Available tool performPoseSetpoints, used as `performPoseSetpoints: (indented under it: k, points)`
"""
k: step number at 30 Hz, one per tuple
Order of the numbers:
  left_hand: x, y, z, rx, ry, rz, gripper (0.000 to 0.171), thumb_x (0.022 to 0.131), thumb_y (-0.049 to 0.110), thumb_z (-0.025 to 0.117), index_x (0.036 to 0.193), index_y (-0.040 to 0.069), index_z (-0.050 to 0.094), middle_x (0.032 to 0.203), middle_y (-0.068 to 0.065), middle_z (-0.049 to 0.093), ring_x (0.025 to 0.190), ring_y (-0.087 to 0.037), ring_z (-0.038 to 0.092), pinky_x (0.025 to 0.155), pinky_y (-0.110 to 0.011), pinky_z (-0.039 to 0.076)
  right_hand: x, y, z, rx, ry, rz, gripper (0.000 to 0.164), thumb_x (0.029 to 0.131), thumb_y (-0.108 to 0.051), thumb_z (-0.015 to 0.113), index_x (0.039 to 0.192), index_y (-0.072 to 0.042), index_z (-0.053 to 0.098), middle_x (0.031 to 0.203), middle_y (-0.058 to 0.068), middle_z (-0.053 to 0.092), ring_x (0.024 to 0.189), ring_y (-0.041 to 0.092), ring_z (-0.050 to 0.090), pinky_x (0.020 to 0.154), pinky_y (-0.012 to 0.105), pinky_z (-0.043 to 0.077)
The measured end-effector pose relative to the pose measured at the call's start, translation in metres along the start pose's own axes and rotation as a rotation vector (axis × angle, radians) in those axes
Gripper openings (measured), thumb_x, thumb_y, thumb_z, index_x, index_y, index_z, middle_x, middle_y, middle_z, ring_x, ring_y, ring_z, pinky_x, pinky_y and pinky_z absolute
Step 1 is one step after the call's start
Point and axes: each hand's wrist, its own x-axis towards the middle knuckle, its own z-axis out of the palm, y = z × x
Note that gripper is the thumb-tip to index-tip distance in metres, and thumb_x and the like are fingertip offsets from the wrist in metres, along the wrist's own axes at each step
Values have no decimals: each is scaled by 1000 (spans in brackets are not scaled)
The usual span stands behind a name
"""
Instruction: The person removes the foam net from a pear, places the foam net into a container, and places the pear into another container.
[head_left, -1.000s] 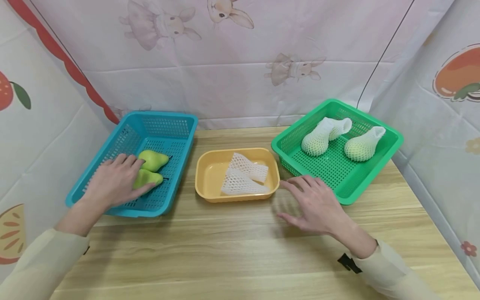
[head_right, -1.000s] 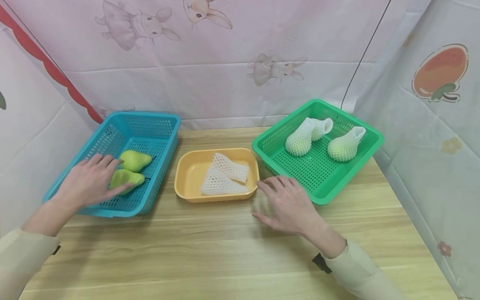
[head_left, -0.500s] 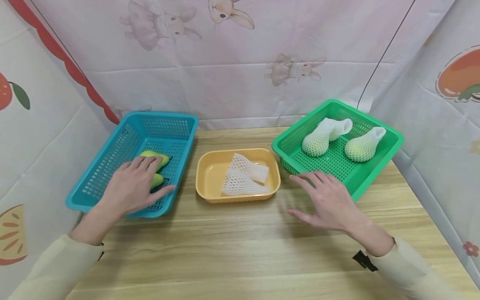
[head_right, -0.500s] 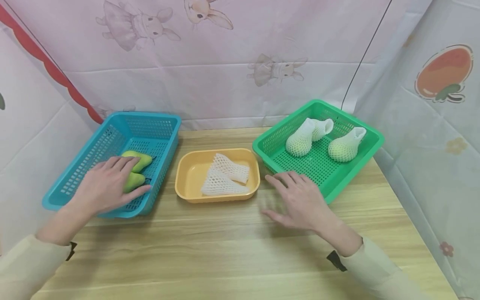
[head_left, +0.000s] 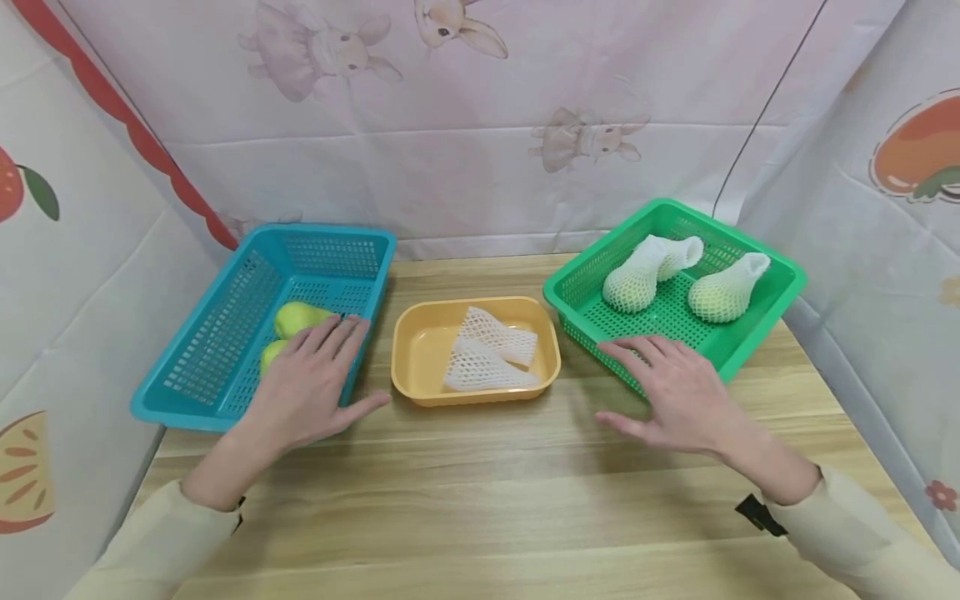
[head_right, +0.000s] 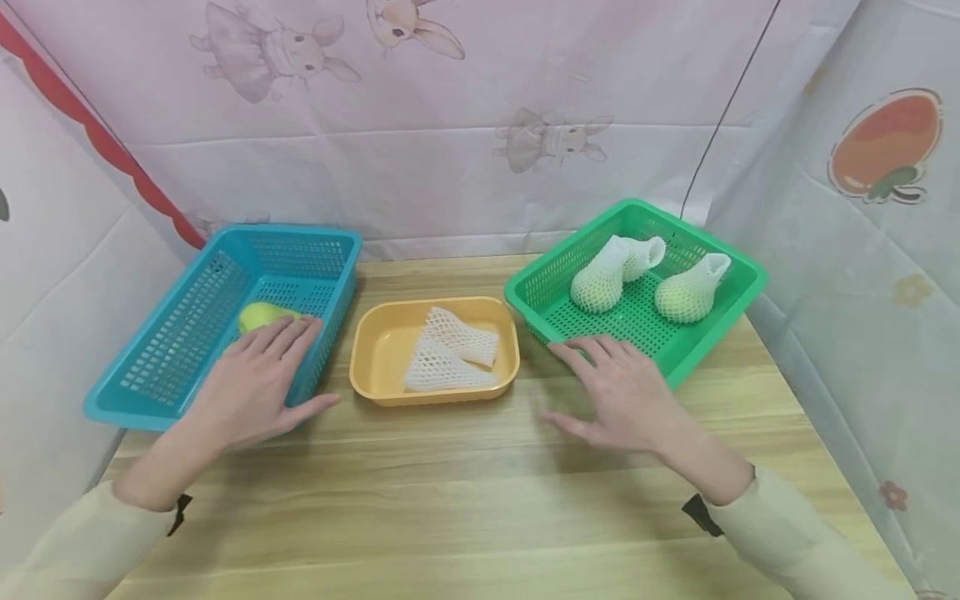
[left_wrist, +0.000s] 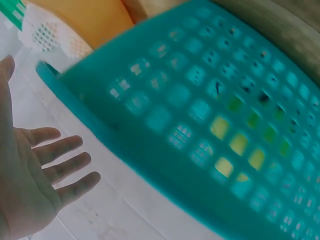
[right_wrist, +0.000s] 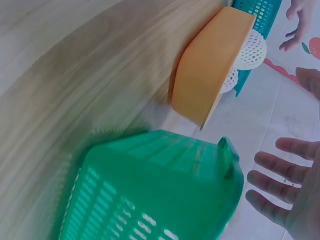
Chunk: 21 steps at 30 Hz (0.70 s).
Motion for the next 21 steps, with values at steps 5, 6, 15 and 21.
performPoseSetpoints:
  k: [5,6,15,21]
  points:
    - [2,14,3,-13,-16,14,113,92,91,27,158,0,43,158,-22,54,146,-43,53,120,-58,46,1,7,-5,3,-10,5,87,78,-65,79,144,-11,62,134,12,70,117,34,67,92,53,60]
    - [2,17,3,-16,-23,14,114,92,91,25,159,1,42,160,-21,52,148,-43,51,121,-58,45,0,9,-6,5,-11,7,87,78,-65,79,143,-11,62,134,12,70,117,34,68,92,53,60]
    - [0,39,11,-47,-23,41,119,89,95,20,165,4,30,163,-21,47,153,-41,45,121,-59,45,0,24,-12,13,-22,49,85,80,-65,78,142,-10,63,130,14,71,116,36,68,90,54,59]
    - [-2,50,16,-73,-43,42,118,89,95,16,167,7,28,169,-21,38,156,-41,41,121,-61,43,0,36,-15,2,-81,104,86,74,-58,85,142,-10,63,130,15,71,116,38,68,89,54,59]
